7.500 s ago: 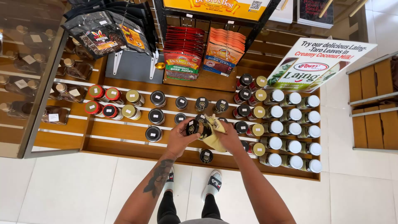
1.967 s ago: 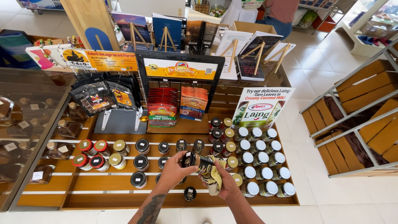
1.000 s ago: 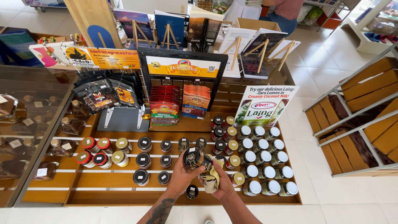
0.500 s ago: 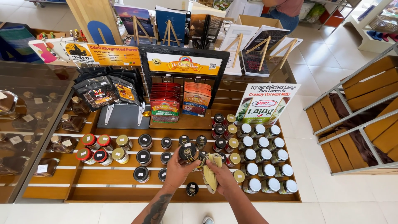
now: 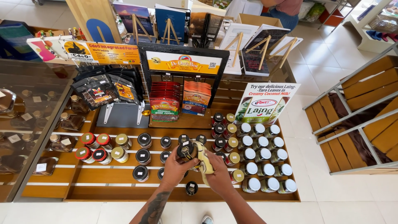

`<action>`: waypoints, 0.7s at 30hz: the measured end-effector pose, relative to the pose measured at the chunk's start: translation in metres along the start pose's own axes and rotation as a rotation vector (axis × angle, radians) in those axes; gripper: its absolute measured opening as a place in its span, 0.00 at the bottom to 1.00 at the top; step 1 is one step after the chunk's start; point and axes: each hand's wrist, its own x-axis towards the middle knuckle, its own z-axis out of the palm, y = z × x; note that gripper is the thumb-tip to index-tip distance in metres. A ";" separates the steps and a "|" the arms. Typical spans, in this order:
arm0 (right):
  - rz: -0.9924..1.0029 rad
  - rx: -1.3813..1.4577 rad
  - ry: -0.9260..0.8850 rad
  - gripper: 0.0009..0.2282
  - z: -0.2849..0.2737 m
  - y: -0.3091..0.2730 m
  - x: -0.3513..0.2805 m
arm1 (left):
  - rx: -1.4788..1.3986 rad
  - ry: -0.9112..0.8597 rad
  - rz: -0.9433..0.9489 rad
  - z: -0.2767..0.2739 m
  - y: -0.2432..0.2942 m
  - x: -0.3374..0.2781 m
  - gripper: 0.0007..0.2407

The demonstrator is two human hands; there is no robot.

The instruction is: Wipe dust and residue from glass jars on a display shelf using a cleaning cloth.

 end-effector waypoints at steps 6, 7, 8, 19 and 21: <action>1.013 1.115 -0.145 0.17 0.010 0.088 -0.029 | -0.124 -0.084 -0.071 -0.004 0.018 0.000 0.25; 1.014 1.115 -0.144 0.17 0.005 0.071 -0.025 | -0.124 -0.085 -0.072 -0.005 0.020 0.001 0.25; 0.997 1.236 -0.173 0.19 -0.001 0.055 -0.021 | -0.141 -0.124 -0.087 -0.005 0.023 0.002 0.25; 1.086 1.639 -0.172 0.24 0.014 0.053 -0.030 | -0.083 -0.330 -0.197 0.003 0.030 0.011 0.28; 0.980 1.694 -0.156 0.24 0.019 0.063 -0.034 | -0.173 -0.318 -0.185 0.005 0.019 0.012 0.26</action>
